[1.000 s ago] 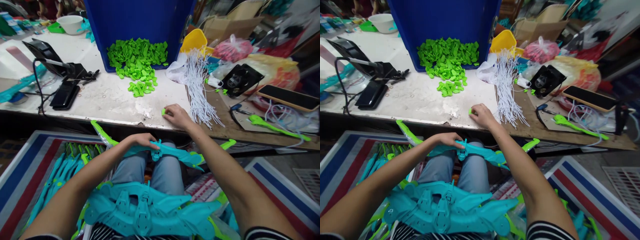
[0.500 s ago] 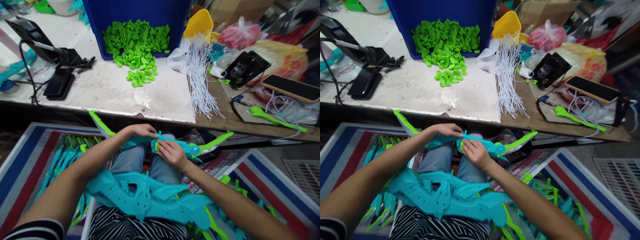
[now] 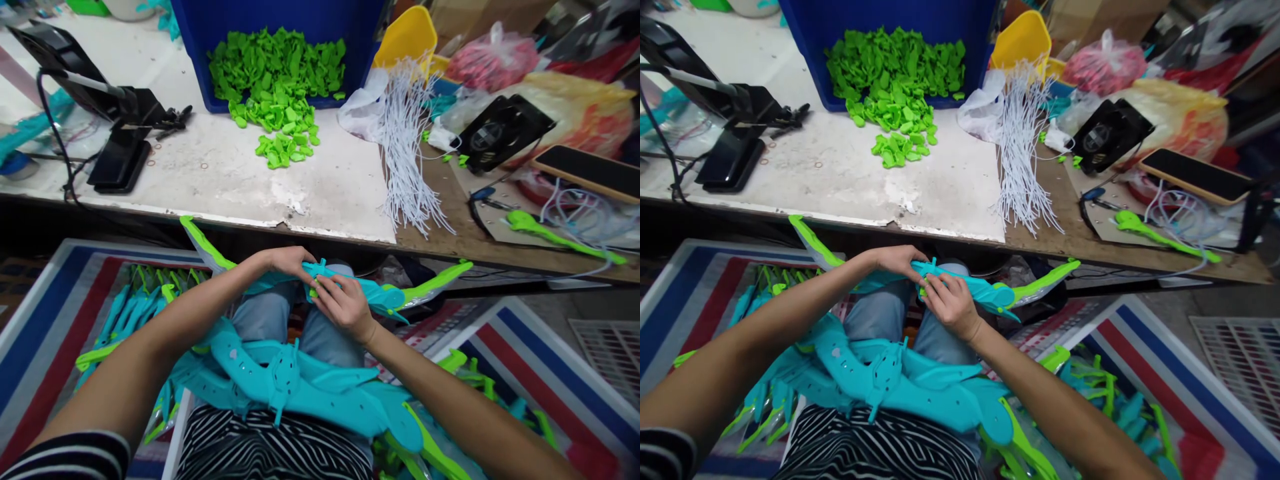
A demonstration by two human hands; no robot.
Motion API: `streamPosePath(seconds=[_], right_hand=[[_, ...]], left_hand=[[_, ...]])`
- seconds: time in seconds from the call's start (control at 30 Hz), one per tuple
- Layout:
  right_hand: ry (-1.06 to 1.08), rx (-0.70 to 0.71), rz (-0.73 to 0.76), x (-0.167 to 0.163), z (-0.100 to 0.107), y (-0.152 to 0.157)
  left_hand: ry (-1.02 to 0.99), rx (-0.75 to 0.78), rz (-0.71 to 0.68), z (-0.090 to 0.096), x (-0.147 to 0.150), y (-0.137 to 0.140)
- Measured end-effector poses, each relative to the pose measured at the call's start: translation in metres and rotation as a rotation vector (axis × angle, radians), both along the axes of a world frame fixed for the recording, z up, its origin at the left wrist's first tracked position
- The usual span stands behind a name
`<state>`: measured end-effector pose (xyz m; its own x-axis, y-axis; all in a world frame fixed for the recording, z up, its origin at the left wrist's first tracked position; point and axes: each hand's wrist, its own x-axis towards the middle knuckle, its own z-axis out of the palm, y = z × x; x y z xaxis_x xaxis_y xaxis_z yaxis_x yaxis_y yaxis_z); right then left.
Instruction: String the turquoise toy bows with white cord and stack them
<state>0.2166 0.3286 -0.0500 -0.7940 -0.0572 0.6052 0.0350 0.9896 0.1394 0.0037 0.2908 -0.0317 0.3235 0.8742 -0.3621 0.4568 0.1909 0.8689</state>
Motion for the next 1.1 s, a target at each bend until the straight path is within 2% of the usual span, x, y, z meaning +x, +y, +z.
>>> streamPosePath(seconds=[0.13,0.2,0.27,0.43,0.53,0.73,0.83,1.0,1.1], right_hand=[[-0.002,0.014,-0.033,0.001,0.000,-0.004],[-0.012,-0.028,-0.050,0.002,-0.002,-0.005],[-0.037,-0.130,-0.081,0.003,-0.004,-0.005],[-0.061,-0.493,-0.227,0.005,-0.017,0.001],[-0.177,-0.576,-0.242,0.004,-0.023,0.007],[-0.320,-0.600,-0.320,-0.005,-0.024,0.013],[-0.356,-0.548,-0.322,-0.009,-0.021,0.012],[-0.421,-0.458,-0.235,-0.009,-0.019,0.014],[-0.415,-0.435,-0.256,-0.011,-0.021,0.016]], left_hand=[[0.034,0.022,0.002,-0.002,0.001,0.000],[0.030,0.034,0.002,-0.001,0.001,-0.001],[0.022,0.035,0.006,0.001,0.001,-0.002],[0.096,-0.024,0.051,0.008,0.006,-0.003],[0.216,-0.010,0.083,0.011,0.012,-0.004],[0.438,0.096,0.109,0.013,0.021,-0.007],[0.495,0.130,0.088,0.014,0.021,-0.011],[0.520,0.121,0.039,0.014,0.019,-0.014],[0.489,0.123,0.042,0.012,0.018,-0.013]])
